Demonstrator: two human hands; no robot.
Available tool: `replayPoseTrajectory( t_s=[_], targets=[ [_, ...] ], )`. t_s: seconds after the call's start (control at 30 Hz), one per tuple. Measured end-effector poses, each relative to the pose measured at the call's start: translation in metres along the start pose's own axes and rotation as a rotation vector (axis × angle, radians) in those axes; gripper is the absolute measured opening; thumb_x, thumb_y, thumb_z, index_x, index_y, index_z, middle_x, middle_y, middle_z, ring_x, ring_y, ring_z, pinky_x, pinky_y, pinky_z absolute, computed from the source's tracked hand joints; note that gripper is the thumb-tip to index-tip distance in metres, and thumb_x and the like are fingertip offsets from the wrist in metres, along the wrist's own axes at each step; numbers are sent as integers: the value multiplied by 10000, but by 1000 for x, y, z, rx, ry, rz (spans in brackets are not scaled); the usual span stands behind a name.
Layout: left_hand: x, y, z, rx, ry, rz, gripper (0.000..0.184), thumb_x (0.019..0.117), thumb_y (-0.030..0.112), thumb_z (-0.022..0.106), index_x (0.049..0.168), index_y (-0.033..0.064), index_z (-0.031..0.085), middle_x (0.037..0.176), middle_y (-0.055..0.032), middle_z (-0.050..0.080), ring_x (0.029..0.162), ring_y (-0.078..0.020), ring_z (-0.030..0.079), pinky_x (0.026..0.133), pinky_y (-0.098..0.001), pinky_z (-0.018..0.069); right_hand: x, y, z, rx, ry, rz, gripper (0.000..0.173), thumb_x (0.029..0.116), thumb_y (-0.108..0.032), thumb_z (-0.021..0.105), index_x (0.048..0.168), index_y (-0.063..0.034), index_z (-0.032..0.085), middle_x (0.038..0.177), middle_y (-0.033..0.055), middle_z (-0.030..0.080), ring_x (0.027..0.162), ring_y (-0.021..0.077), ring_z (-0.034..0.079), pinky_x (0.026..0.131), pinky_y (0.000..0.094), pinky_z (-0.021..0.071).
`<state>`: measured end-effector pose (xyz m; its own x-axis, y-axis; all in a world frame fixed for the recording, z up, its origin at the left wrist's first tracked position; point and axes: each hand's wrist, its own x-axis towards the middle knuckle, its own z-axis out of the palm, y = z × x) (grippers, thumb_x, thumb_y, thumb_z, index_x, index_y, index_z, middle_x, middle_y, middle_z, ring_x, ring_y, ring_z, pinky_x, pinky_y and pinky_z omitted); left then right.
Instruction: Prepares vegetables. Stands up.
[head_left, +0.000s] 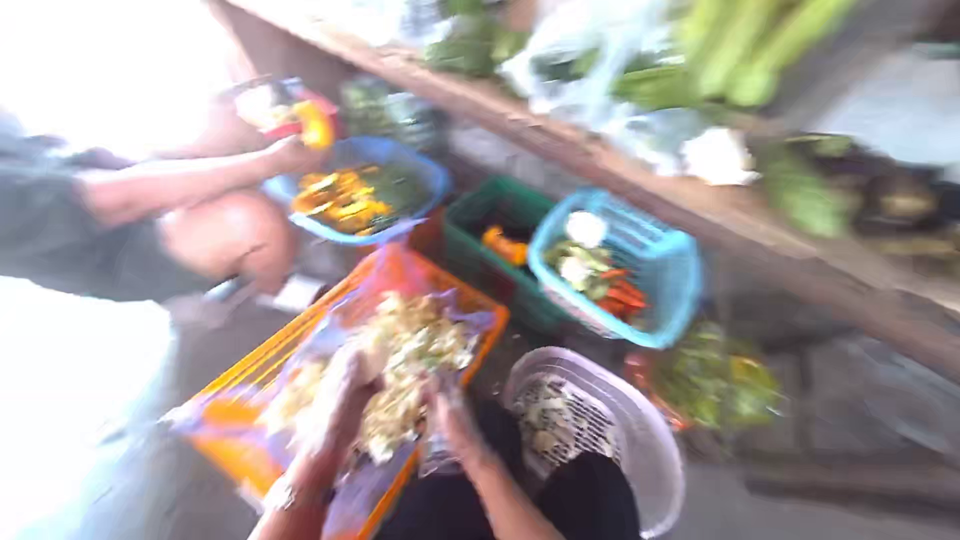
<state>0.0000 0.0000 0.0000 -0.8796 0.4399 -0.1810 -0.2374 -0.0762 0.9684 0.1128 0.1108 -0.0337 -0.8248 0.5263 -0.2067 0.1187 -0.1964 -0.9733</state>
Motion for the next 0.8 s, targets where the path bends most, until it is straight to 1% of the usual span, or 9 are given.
replayPoseTrajectory(
  t_s=[0.07, 0.13, 0.2, 0.3, 0.37, 0.4, 0.5, 0.67, 0.8],
  targets=[
    [6, 5, 3, -12, 37, -32, 425, 1085, 282, 367, 1427, 45, 455, 1029, -42, 645, 763, -95, 624, 663, -261, 550, 4, 1, 3, -24, -6, -59, 402, 1077, -186, 341, 1310, 81, 531, 852, 46, 602, 754, 79, 582, 740, 281, 535],
    [10, 11, 6, -7, 60, -52, 390, 1102, 247, 356, 1405, 15, 440, 966, -39, 625, 695, -70, 599, 625, -232, 535, 3, -2, 7, -94, -10, -125, 414, 1081, -170, 306, 1283, 109, 537, 797, 25, 566, 703, 53, 546, 706, 251, 514],
    [12, 15, 7, 21, 73, -77, 358, 1112, 231, 356, 1369, -1, 445, 945, -40, 592, 683, -61, 573, 637, -220, 520, 1, -8, 10, -225, -12, -161, 428, 1082, -149, 297, 1271, 124, 567, 815, 72, 593, 721, 88, 555, 727, 277, 512],
    [17, 17, 6, 29, 74, -84, 327, 1111, 209, 358, 1345, 3, 456, 912, -33, 569, 666, -58, 553, 638, -208, 507, 2, -19, 18, -435, 0, -208, 377, 1080, -140, 390, 1260, 116, 599, 944, 172, 664, 812, 173, 615, 798, 336, 522],
    [22, 17, 5, 33, 83, -80, 313, 1110, 197, 358, 1322, -5, 467, 834, -19, 552, 619, -52, 529, 606, -196, 487, 3, -23, 24, -543, -10, -244, 378, 1066, -156, 446, 1275, 114, 608, 1090, 251, 697, 989, 296, 690, 921, 443, 527],
    [25, 17, 5, 45, 86, -80, 290, 1112, 195, 354, 1287, -1, 477, 787, -4, 540, 590, -43, 518, 585, -183, 478, 3, -21, 27, -571, -9, -269, 380, 1059, -161, 462, 1272, 116, 612, 1099, 265, 698, 1012, 330, 697, 932, 475, 527],
    [31, 16, 5, 114, 84, -97, 312, 1117, 216, 349, 1288, 1, 498, 792, -17, 535, 581, -52, 504, 570, -193, 465, 3, -13, 34, -605, 12, -288, 367, 1052, -173, 485, 1242, 107, 625, 1030, 247, 706, 958, 335, 702, 888, 489, 538],
    [35, 17, 5, 225, 80, -141, 405, 1122, 252, 333, 1410, -14, 436, 943, -82, 572, 665, -85, 523, 618, -239, 472, 3, -9, 32, -679, 5, -294, 409, 1058, -231, 471, 1249, 93, 630, 1017, 246, 713, 944, 359, 711, 865, 520, 549],
    [35, 27, 10, 198, 53, -140, 352, 1124, 222, 318, 1334, -24, 457, 863, -39, 521, 616, -57, 489, 573, -205, 447, 4, -12, 33, -668, 34, -280, 404, 1063, -234, 475, 1244, 88, 636, 1009, 247, 711, 940, 368, 708, 862, 535, 539]
  ],
)
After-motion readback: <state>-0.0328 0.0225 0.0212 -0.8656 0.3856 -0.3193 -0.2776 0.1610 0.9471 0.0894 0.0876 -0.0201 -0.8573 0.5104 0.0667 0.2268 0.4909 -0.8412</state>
